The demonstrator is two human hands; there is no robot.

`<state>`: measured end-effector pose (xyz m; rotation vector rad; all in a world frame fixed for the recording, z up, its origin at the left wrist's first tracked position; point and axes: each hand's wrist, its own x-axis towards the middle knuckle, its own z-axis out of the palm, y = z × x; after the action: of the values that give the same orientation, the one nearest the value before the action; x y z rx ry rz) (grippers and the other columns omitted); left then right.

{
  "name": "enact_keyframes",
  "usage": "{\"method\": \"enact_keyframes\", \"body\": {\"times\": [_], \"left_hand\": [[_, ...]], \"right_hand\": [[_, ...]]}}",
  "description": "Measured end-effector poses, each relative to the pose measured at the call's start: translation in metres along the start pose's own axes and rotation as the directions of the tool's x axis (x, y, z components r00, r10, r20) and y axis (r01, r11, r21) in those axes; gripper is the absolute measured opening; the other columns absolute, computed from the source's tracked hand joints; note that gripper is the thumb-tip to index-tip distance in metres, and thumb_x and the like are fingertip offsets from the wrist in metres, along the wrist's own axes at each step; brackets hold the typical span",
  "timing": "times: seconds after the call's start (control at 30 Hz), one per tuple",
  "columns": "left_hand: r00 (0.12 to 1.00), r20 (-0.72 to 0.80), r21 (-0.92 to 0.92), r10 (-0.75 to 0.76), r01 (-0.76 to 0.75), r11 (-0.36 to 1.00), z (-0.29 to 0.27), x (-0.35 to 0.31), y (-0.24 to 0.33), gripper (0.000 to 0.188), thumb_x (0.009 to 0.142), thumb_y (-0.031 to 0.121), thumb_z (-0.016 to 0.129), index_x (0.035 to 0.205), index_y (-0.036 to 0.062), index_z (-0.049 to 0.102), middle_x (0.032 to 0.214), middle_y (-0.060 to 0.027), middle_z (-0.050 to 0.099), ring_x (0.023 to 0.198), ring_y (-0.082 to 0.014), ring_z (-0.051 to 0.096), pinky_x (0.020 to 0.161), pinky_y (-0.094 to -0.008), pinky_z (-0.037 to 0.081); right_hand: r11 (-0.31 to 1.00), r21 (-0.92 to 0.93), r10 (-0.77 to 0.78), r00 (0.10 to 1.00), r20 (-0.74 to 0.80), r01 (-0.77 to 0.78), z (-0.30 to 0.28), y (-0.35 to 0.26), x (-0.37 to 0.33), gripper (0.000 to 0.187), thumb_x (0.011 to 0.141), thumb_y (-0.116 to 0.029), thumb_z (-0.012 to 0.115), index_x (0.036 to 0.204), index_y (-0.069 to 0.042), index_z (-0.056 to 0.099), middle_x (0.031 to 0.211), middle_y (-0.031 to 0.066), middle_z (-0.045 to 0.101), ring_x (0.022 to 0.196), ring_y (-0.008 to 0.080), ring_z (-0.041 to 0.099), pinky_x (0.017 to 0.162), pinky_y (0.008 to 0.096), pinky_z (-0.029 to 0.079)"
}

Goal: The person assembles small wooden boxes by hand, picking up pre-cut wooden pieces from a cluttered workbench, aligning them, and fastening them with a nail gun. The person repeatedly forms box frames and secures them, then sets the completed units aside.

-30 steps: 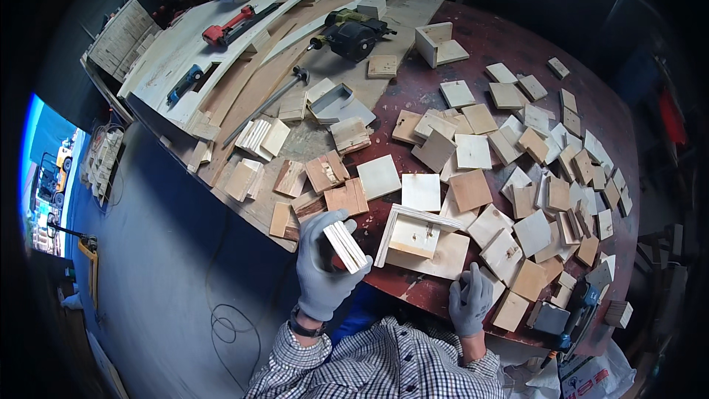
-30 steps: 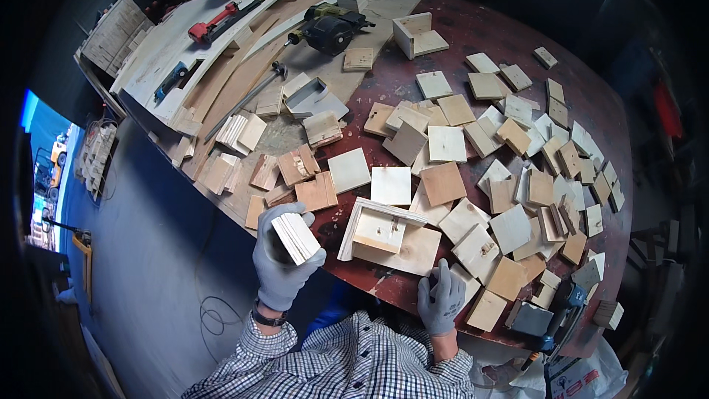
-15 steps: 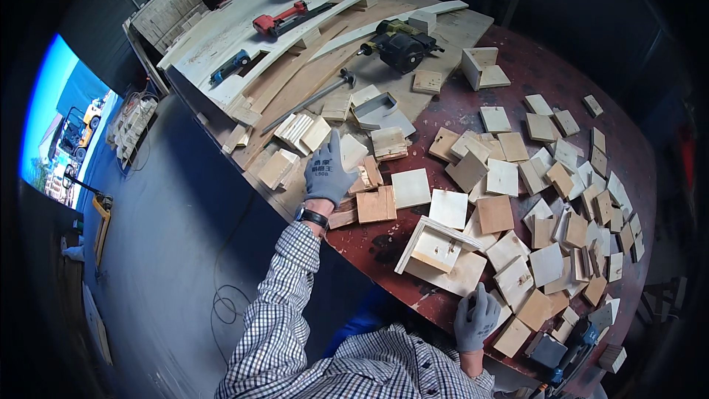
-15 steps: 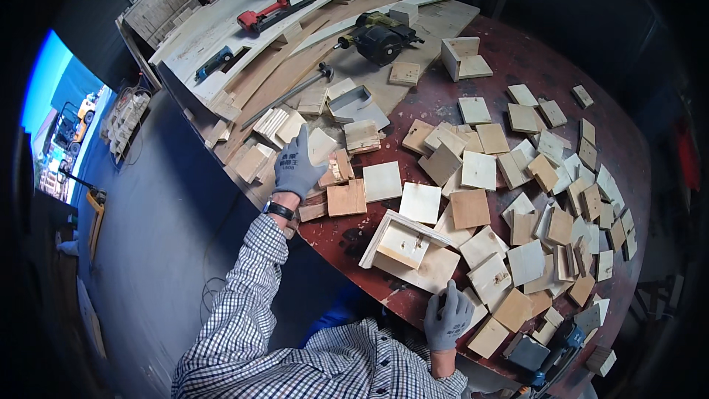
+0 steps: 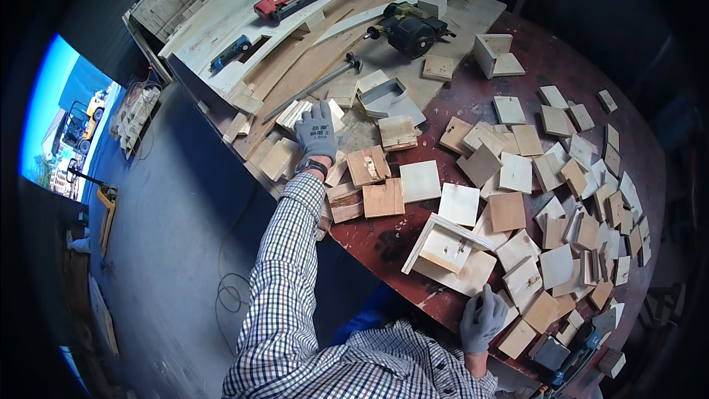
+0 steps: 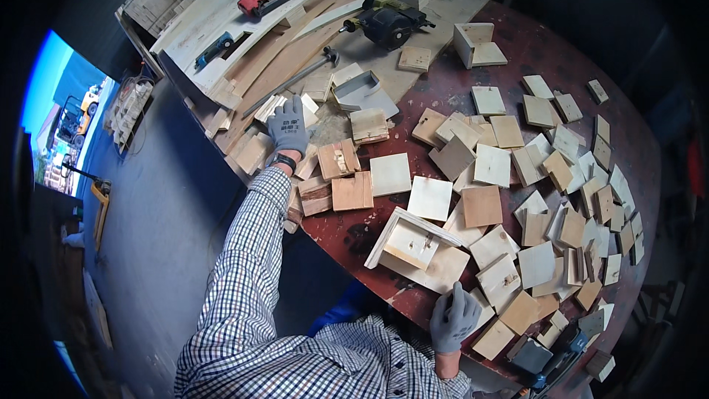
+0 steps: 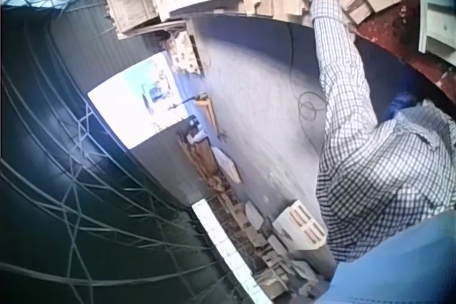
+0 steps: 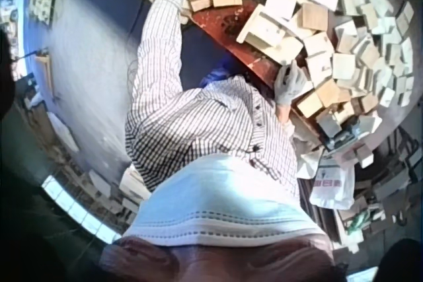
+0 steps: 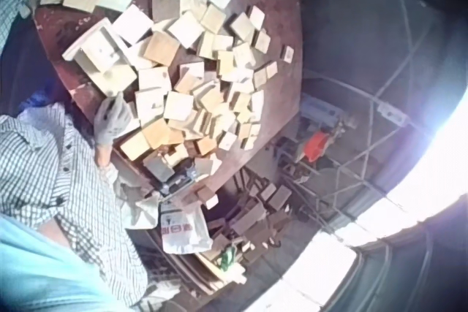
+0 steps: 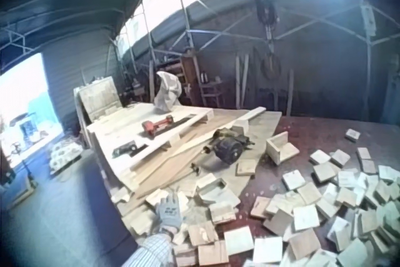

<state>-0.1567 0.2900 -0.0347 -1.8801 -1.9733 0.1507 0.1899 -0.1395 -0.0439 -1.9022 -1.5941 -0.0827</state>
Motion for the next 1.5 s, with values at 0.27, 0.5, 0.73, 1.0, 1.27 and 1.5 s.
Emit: {"method": "enact_keyframes", "body": {"times": [0.27, 0.5, 0.73, 1.0, 1.27, 1.5], "left_hand": [[0.817, -0.546, -0.318, -0.184, 0.0, 0.948, -0.005, -0.058, -0.036, 0.077, 0.08, 0.04, 0.081, 0.146, 0.0093, 0.055, 0.148, -0.0128, 0.052, 0.142, -0.0368, 0.042, 0.116, -0.0568, 0.037], [0.91, 0.379, -0.393, -0.165, 0.32, 0.862, 0.022, -0.071, -0.135, 0.12, 0.074, 0.059, 0.087, 0.165, 0.0087, 0.028, 0.161, -0.0183, 0.044, 0.148, -0.036, 0.043, 0.12, -0.0484, 0.039], [0.91, 0.413, -0.593, 0.038, 0.237, 0.77, 0.048, -0.049, -0.159, 0.121, 0.071, 0.047, 0.093, 0.164, 0.0027, 0.029, 0.163, -0.022, 0.044, 0.148, -0.0369, 0.045, 0.122, -0.0402, 0.039], [0.977, 0.213, -0.97, 0.032, 0.215, -0.113, -0.008, -0.116, -0.163, 0.085, 0.084, 0.045, 0.09, 0.146, 0.0001, 0.053, 0.124, -0.0121, 0.069, 0.111, -0.0191, 0.067, 0.092, -0.033, 0.058], [0.848, -0.077, -0.862, 0.525, 0.208, -0.462, -0.154, -0.199, -0.062, 0.137, 0.061, 0.078, 0.088, 0.156, -0.0053, 0.035, 0.119, -0.0113, 0.067, 0.098, -0.0179, 0.067, 0.081, -0.0283, 0.058], [0.805, -0.447, -0.789, 0.39, -0.561, 0.252, -0.178, -0.22, 0.009, 0.102, 0.081, 0.042, 0.09, 0.159, 0.0012, 0.038, 0.142, -0.0167, 0.057, 0.124, -0.0322, 0.058, 0.111, -0.047, 0.046]], "right_hand": [[1.0, 0.009, 0.017, 1.0, 0.008, -0.017, 0.0, 0.004, -0.005, 0.05, 0.085, -0.006, 0.074, 0.134, -0.004, 0.065, 0.103, 0.0125, 0.066, 0.092, 0.031, 0.061, 0.085, 0.0433, 0.046], [1.0, 0.003, -0.003, 1.0, 0.003, 0.003, 0.0, 0.004, -0.003, 0.051, 0.085, -0.005, 0.075, 0.135, -0.005, 0.064, 0.105, 0.0104, 0.068, 0.095, 0.0298, 0.063, 0.087, 0.0425, 0.046], [1.0, 0.022, 0.009, 1.0, -0.025, -0.008, 0.0, 0.003, -0.002, 0.047, 0.086, -0.006, 0.074, 0.132, -0.004, 0.066, 0.107, 0.0106, 0.069, 0.097, 0.0291, 0.064, 0.089, 0.0424, 0.047], [1.0, 0.026, 0.012, 0.999, -0.035, -0.011, 0.005, 0.006, -0.009, 0.047, 0.086, -0.007, 0.075, 0.132, -0.007, 0.066, 0.106, 0.009, 0.068, 0.097, 0.0289, 0.064, 0.088, 0.0423, 0.047], [1.0, 0.028, -0.013, 0.999, -0.035, 0.014, 0.005, 0.009, -0.01, 0.049, 0.087, -0.011, 0.075, 0.135, -0.009, 0.064, 0.108, 0.01, 0.067, 0.098, 0.0292, 0.064, 0.088, 0.0428, 0.048], [0.997, 0.065, -0.028, 0.995, -0.096, 0.034, 0.003, 0.012, -0.008, 0.046, 0.087, -0.012, 0.075, 0.132, -0.009, 0.064, 0.104, 0.0087, 0.067, 0.093, 0.0291, 0.063, 0.084, 0.0433, 0.048]]}}
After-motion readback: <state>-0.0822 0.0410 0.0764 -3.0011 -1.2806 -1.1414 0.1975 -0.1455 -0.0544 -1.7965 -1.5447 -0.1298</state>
